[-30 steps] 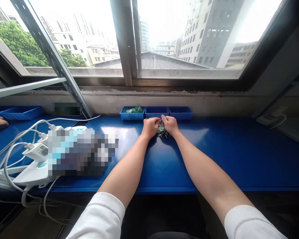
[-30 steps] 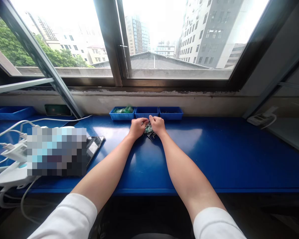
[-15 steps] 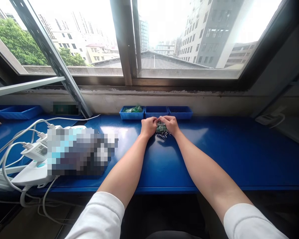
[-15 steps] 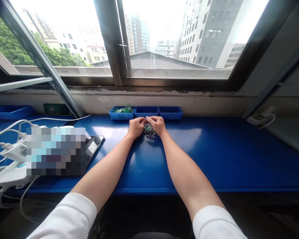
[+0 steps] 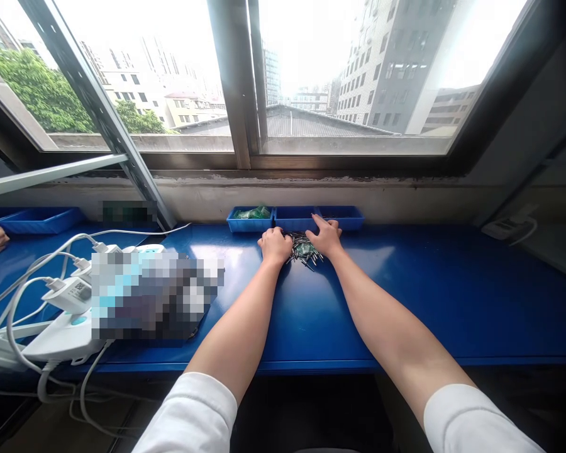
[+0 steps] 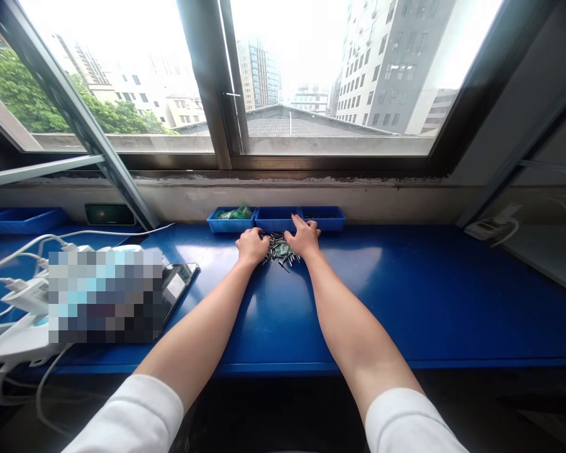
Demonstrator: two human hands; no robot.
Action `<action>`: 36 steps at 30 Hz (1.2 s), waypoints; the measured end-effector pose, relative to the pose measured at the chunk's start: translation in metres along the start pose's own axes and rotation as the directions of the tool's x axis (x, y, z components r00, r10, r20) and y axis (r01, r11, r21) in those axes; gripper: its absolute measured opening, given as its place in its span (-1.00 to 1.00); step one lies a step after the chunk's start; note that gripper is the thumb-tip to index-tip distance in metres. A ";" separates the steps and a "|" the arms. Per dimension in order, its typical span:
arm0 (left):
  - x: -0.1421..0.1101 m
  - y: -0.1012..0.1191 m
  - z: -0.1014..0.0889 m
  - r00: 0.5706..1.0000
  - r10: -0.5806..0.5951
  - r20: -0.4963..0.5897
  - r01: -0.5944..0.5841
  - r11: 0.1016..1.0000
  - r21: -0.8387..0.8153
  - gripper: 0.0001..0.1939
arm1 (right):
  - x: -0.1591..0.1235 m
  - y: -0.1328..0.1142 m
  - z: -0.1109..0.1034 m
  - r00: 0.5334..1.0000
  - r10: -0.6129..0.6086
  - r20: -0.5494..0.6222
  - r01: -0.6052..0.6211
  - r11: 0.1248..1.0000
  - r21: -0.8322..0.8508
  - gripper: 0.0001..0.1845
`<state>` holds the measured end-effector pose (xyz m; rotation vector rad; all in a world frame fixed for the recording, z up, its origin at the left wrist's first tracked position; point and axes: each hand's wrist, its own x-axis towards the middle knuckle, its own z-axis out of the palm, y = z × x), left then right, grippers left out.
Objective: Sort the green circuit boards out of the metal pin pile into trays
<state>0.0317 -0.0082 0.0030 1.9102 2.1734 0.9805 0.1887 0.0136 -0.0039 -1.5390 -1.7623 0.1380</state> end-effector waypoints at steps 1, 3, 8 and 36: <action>0.000 0.000 0.000 1.000 -0.012 0.010 0.012 1.000 0.007 -0.66 | 0.000 0.000 0.001 1.000 0.000 0.030 0.001 0.999 -0.040 -0.36; 0.000 0.000 0.001 0.999 -0.025 0.029 0.024 1.000 0.012 -0.66 | 0.000 -0.001 0.003 0.997 0.006 0.075 0.001 0.996 -0.094 -0.31; 0.001 0.000 0.002 0.997 -0.036 0.075 0.034 0.999 0.024 -0.65 | 0.001 0.000 0.007 0.996 0.017 0.084 -0.008 0.994 -0.109 -0.25; 0.014 -0.014 0.005 0.994 0.043 0.104 -0.039 0.999 -0.035 -0.64 | 0.000 0.005 0.004 1.000 -0.012 -0.017 0.014 0.991 0.134 -0.71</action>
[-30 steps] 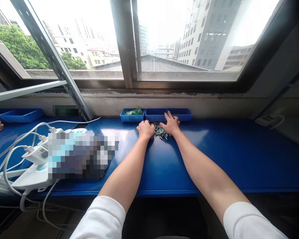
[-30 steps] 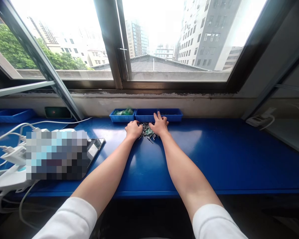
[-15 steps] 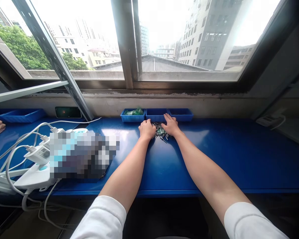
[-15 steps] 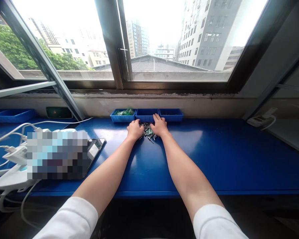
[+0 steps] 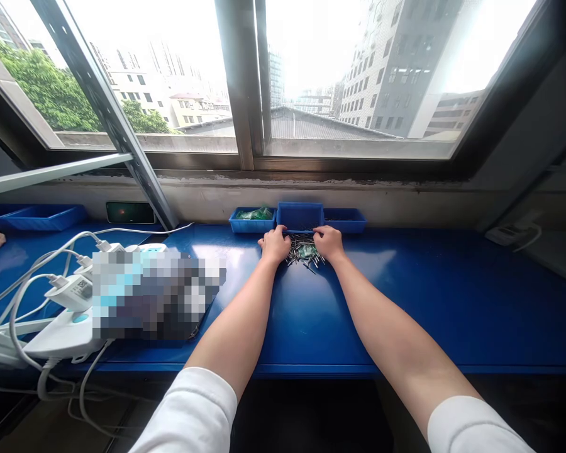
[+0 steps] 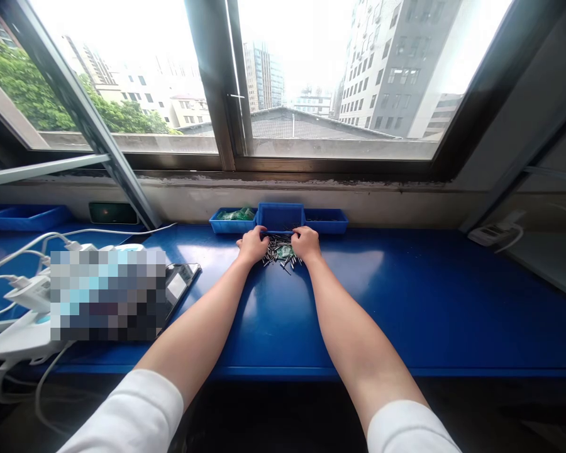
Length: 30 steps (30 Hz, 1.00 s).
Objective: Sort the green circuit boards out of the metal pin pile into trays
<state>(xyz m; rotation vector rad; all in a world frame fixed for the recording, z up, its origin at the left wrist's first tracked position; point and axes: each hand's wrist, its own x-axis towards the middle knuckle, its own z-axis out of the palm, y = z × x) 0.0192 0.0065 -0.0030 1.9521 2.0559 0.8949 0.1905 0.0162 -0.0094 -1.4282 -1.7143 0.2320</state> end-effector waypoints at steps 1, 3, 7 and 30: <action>0.000 0.000 0.000 1.000 0.003 0.000 -0.003 1.000 -0.003 -0.64 | 0.000 0.000 -0.001 1.000 0.003 -0.009 -0.003 1.000 0.000 -0.71; -0.001 0.000 0.000 1.000 0.006 -0.003 -0.006 1.000 -0.006 -0.64 | -0.001 -0.001 -0.002 1.000 0.006 -0.022 -0.006 1.000 0.003 -0.71; -0.002 0.000 -0.001 1.000 0.002 -0.006 -0.002 1.000 0.001 -0.65 | -0.002 -0.002 -0.001 0.998 0.031 -0.058 -0.028 0.999 0.039 -0.72; -0.004 0.000 -0.003 1.000 0.015 0.001 -0.015 1.000 -0.010 -0.46 | -0.001 0.002 0.003 0.988 0.119 -0.097 -0.095 0.971 0.221 -0.58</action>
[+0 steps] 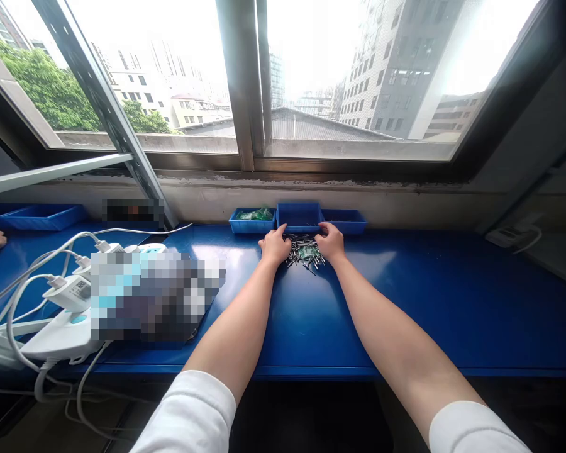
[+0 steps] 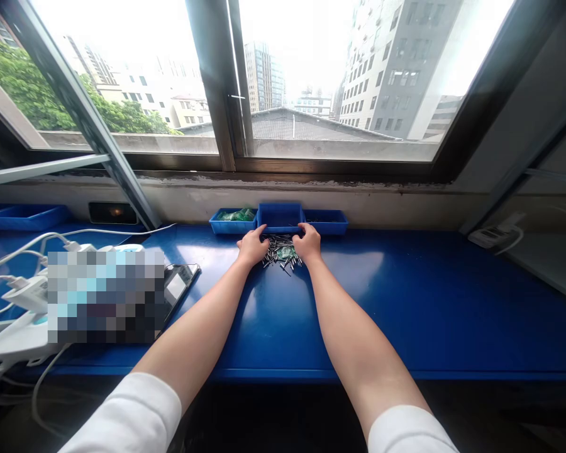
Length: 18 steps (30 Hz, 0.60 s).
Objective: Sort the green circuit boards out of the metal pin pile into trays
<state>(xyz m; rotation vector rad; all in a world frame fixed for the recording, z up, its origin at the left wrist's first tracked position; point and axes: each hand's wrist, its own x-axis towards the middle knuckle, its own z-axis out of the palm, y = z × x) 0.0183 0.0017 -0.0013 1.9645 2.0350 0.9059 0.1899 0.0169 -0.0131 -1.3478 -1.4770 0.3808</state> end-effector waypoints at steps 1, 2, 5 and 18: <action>0.000 0.000 0.000 1.000 0.003 0.008 -0.003 1.000 0.006 -0.43 | 0.000 0.001 0.000 1.000 -0.008 0.011 0.008 1.000 0.006 -0.56; 0.000 0.000 0.000 1.000 0.005 0.015 -0.005 1.000 0.009 -0.41 | 0.000 0.001 0.001 1.000 -0.016 0.021 0.016 1.000 0.008 -0.54; 0.000 0.001 0.000 1.000 0.007 0.027 -0.007 1.000 0.000 -0.41 | -0.001 0.000 0.001 0.999 -0.026 0.041 0.026 1.000 0.000 -0.52; 0.000 0.001 0.000 1.000 -0.001 -0.021 0.001 1.000 -0.028 -0.70 | -0.002 0.001 0.000 0.986 -0.081 0.147 0.114 0.965 -0.235 -0.81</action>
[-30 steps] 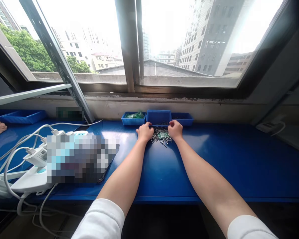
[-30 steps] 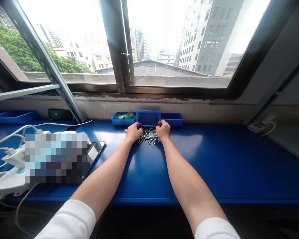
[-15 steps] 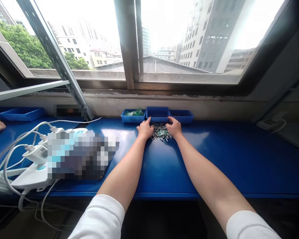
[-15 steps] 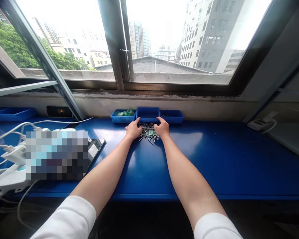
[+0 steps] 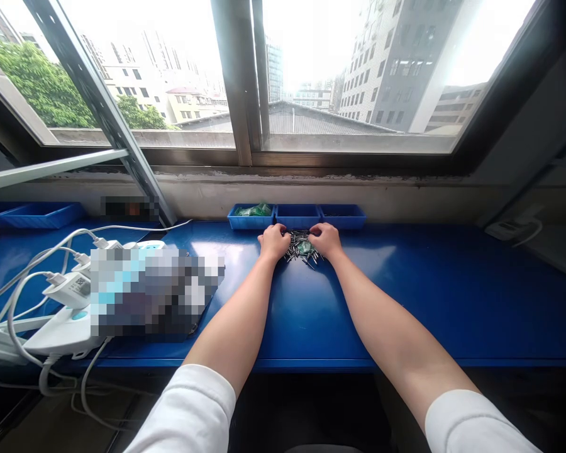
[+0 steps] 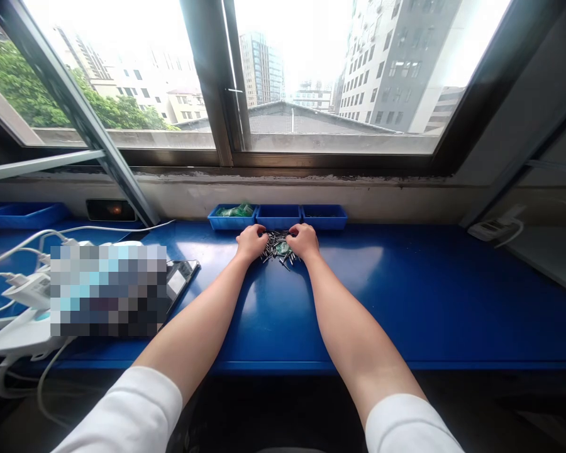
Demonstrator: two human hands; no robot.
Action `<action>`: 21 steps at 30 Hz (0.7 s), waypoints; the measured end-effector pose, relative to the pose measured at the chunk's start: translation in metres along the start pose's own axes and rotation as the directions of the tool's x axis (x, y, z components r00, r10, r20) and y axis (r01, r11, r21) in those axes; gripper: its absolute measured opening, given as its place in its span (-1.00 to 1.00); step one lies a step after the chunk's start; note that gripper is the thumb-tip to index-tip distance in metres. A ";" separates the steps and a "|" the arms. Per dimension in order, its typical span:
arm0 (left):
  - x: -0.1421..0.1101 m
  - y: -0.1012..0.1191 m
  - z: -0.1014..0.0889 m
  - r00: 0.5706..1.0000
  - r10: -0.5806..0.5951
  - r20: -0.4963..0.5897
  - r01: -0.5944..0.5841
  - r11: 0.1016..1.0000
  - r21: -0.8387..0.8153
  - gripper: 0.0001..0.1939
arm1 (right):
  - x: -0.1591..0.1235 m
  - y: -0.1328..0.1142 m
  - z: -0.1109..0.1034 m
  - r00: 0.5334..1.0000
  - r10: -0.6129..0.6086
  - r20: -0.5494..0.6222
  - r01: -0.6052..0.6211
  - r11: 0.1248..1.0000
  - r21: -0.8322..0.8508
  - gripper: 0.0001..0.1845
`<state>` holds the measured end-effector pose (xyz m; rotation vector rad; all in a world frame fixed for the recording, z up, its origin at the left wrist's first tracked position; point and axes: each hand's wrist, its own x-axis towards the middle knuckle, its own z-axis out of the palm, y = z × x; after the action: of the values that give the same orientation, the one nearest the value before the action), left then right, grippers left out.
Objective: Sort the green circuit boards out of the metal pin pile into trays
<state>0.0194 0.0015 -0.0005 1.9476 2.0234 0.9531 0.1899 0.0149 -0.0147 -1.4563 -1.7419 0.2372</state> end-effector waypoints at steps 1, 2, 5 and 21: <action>0.000 0.000 0.000 1.000 0.006 0.008 -0.006 1.000 0.015 -0.72 | 0.000 0.000 0.001 1.000 0.006 0.029 -0.005 0.999 -0.037 -0.82; -0.001 0.000 0.000 1.000 0.012 0.015 -0.012 1.000 0.028 -0.73 | 0.001 0.001 0.002 0.998 0.014 0.055 -0.011 0.998 -0.066 -0.84; -0.001 0.000 0.001 0.999 0.035 0.029 -0.036 0.998 0.046 -0.74 | 0.002 0.002 0.003 0.993 0.044 0.112 -0.035 0.996 -0.087 -0.88; -0.013 0.012 -0.007 0.957 0.287 0.040 -0.279 0.949 -0.150 -0.75 | 0.001 -0.002 -0.001 0.996 -0.065 0.055 0.055 0.986 0.155 -0.70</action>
<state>0.0274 -0.0132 0.0078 2.1960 1.6213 1.0498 0.1893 0.0144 -0.0126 -1.2957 -1.7716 0.3782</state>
